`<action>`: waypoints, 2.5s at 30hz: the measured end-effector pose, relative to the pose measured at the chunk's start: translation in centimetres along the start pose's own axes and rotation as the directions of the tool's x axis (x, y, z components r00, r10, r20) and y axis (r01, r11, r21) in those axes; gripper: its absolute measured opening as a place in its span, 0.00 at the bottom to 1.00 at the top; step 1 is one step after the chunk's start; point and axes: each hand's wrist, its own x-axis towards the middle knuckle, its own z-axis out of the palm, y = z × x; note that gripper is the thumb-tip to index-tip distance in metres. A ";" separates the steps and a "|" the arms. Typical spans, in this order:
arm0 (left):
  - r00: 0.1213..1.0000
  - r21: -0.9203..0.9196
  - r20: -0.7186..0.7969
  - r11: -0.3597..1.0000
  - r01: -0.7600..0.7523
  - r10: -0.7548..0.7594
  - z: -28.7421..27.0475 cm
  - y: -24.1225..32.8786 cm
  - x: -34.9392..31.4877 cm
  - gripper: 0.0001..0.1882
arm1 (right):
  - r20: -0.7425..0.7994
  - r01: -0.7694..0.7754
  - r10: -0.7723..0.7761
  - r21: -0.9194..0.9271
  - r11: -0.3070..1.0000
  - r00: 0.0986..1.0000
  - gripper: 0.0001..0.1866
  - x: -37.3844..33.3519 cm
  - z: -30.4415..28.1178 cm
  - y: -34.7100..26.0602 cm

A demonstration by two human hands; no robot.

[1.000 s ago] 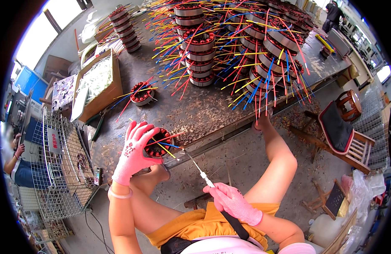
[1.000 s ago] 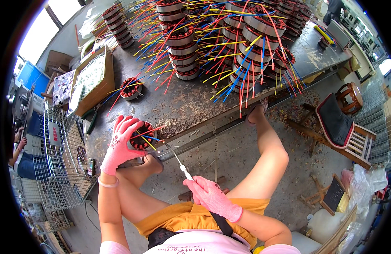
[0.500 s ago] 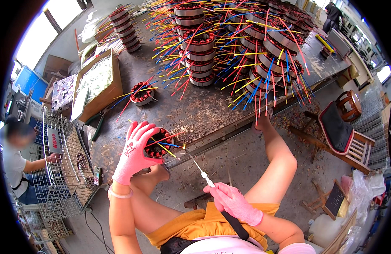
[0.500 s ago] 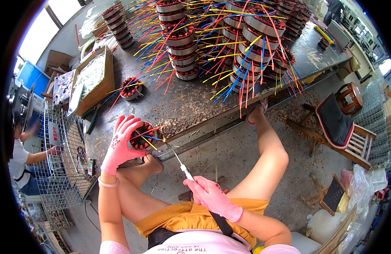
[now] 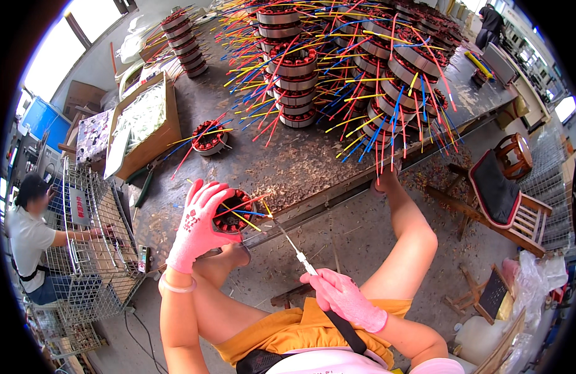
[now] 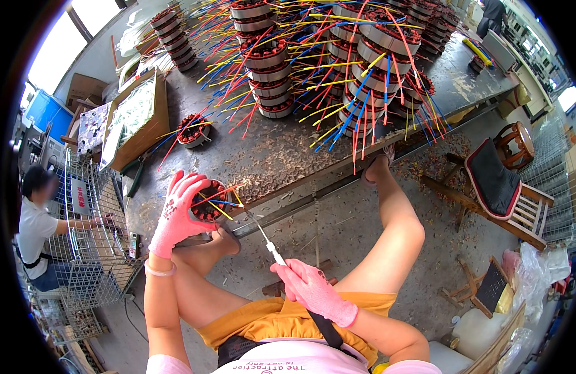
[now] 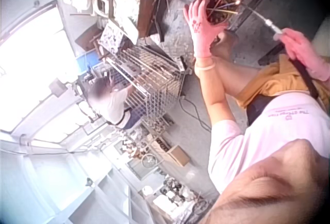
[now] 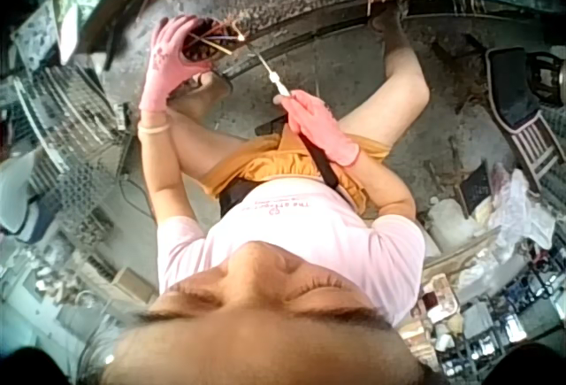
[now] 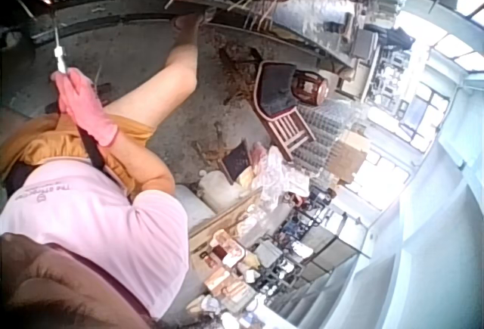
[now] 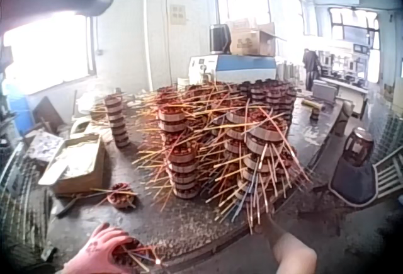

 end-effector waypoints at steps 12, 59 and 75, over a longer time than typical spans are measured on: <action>0.999 0.013 0.021 1.000 0.027 -0.027 0.2 -0.1 -0.1 0.45 | 0.003 -0.013 0.013 0.012 1.000 1.000 0.15 0.3 0.0 0.2; 1.000 -0.002 0.001 1.000 0.008 -0.008 0.2 0.1 0.0 0.45 | 0.004 0.036 -0.035 -0.043 0.998 0.999 0.15 0.6 -0.4 0.6; 1.000 0.006 0.019 1.000 0.010 -0.011 0.2 -0.2 0.0 0.46 | 0.014 0.009 -0.009 -0.031 0.999 1.000 0.15 0.6 -0.5 0.4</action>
